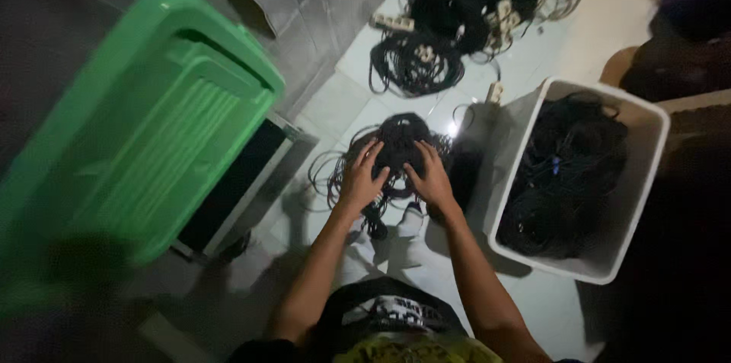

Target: The person sorts through several coils of black cables, picking them up from the floor and placing them into a white plastic bin.

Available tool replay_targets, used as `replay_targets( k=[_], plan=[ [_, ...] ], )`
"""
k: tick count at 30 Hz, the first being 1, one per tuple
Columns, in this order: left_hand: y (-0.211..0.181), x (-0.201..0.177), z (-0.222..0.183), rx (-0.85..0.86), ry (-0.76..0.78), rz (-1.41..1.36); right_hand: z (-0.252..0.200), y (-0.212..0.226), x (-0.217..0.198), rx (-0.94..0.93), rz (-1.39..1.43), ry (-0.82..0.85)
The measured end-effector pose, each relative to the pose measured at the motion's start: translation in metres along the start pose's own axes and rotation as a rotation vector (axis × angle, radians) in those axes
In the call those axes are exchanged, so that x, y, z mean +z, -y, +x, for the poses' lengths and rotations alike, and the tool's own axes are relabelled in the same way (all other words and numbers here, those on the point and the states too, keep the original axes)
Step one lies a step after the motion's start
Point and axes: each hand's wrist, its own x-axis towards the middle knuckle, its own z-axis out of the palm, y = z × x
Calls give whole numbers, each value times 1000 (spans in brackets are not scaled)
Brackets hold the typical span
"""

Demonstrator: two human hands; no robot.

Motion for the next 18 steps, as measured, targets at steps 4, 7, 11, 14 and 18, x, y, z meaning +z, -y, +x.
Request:
replay_targets(
  k=[4, 7, 11, 14, 18],
  plan=[
    [43, 45, -7, -141, 107, -68, -2, -56, 44, 77, 36, 86],
    [73, 84, -3, -149, 136, 8, -1, -98, 71, 227, 113, 171],
    [129, 139, -12, -223, 170, -20, -14, -149, 116, 404, 196, 260],
    [162, 172, -17, -204, 137, -15, -19, -193, 149, 225, -9, 272],
    [198, 194, -24, -352, 256, 110, -29, -233, 187, 357, 24, 367]
  ],
)
